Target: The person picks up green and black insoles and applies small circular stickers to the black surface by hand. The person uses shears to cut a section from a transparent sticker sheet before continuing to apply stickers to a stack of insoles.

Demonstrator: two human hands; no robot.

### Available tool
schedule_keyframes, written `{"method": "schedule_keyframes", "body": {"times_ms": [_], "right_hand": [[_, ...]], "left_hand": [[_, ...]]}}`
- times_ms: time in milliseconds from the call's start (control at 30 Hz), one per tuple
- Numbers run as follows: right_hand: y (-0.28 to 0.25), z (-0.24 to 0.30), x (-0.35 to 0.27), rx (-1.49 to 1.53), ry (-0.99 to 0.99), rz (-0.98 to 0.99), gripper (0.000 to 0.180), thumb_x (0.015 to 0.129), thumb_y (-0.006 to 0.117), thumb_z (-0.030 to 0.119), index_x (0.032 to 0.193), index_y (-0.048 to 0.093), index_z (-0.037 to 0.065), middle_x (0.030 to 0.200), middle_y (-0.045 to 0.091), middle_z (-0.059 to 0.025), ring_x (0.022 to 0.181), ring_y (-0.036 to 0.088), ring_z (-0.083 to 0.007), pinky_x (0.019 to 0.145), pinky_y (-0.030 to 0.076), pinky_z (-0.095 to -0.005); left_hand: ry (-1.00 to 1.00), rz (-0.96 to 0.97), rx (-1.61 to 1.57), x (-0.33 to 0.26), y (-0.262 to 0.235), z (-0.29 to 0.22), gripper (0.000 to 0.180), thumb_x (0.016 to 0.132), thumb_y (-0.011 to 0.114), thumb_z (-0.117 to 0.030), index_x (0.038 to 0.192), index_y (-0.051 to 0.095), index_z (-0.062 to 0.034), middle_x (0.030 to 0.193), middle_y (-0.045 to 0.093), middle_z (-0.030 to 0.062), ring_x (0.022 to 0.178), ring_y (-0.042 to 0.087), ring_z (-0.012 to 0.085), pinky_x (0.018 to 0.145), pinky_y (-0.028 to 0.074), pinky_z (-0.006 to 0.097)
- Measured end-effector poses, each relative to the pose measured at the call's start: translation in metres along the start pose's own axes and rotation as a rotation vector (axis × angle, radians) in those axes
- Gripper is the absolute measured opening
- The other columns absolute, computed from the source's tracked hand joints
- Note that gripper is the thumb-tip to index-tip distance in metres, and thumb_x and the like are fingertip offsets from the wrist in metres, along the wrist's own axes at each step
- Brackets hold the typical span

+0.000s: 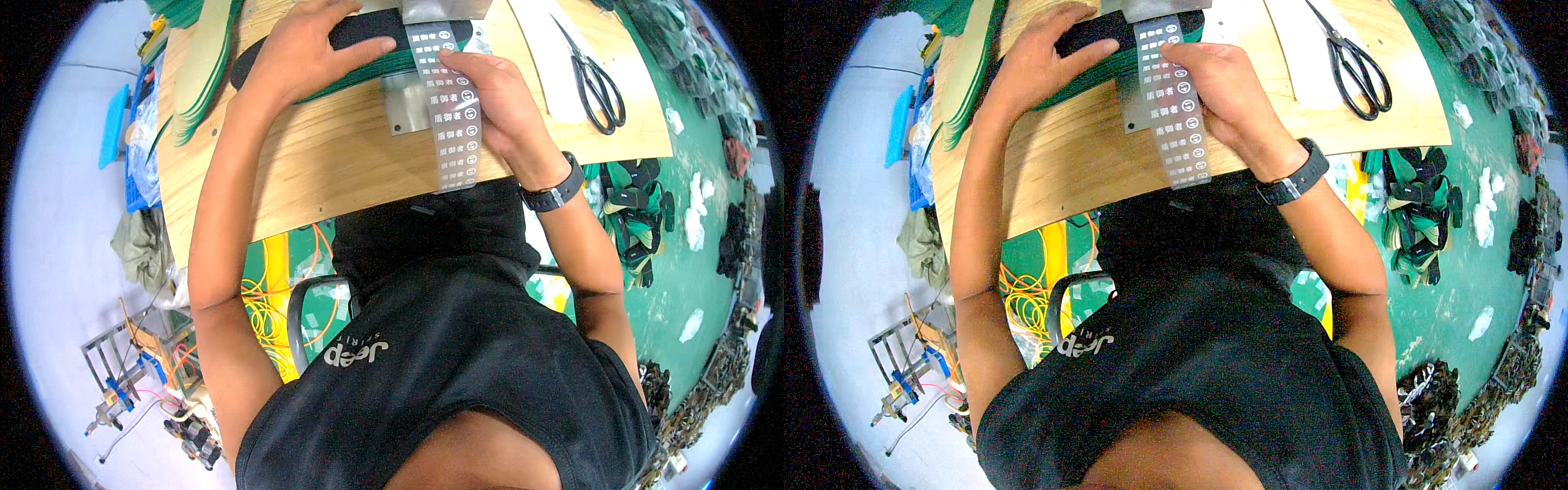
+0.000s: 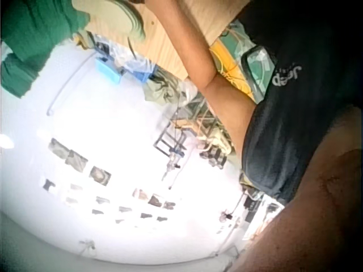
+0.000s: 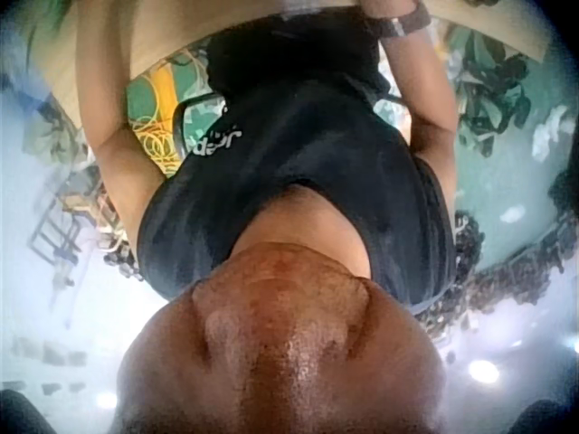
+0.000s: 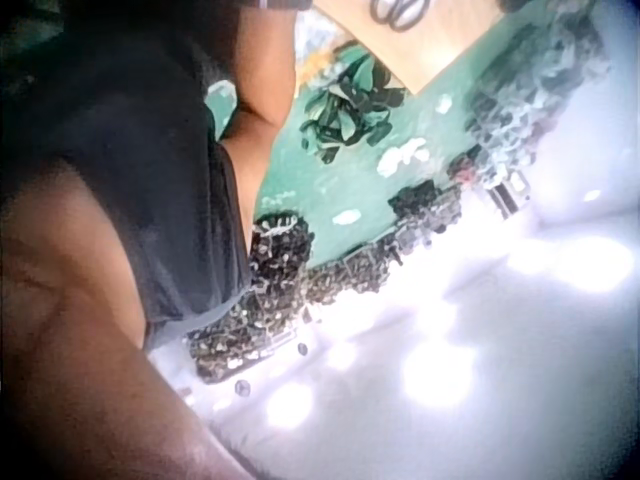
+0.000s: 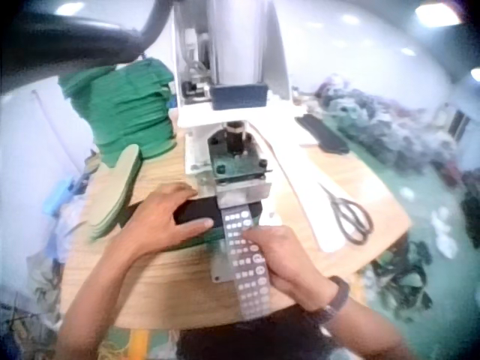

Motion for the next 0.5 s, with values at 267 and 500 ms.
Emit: {"method": "schedule_keyframes", "body": {"times_ms": [267, 500], "right_hand": [[-0.013, -0.002, 0.013, 0.032, -0.013, -0.049, 0.015, 0.085, 0.059, 0.01, 0.082, 0.061, -0.004, 0.073, 0.063, -0.009, 0.059, 0.061, -0.0145, 0.051, 0.049, -0.0249], [-0.012, -0.002, 0.016, 0.025, -0.012, -0.057, 0.018, 0.086, 0.059, 0.013, 0.081, 0.061, -0.004, 0.073, 0.063, -0.0091, 0.057, 0.06, -0.0146, 0.051, 0.049, -0.0251]], "left_hand": [[-0.072, 0.102, 0.021, 0.001, 0.012, 0.0, 0.063, 0.072, 0.068, -0.05, 0.109, 0.059, 0.0002, 0.102, 0.061, 0.0208, 0.098, 0.055, 0.0364, 0.087, 0.042, 0.042], [-0.112, 0.119, 0.042, 0.0, 0.012, 0.004, 0.065, 0.071, 0.068, -0.051, 0.11, 0.058, 0.0002, 0.103, 0.06, 0.0209, 0.099, 0.054, 0.0362, 0.089, 0.041, 0.042]]}}
Point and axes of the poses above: each hand's wrist, its own x-axis towards the middle knuckle, its own y-axis out of the palm, z = x × y, the point moved 6 cm from there along x, towards the middle knuckle
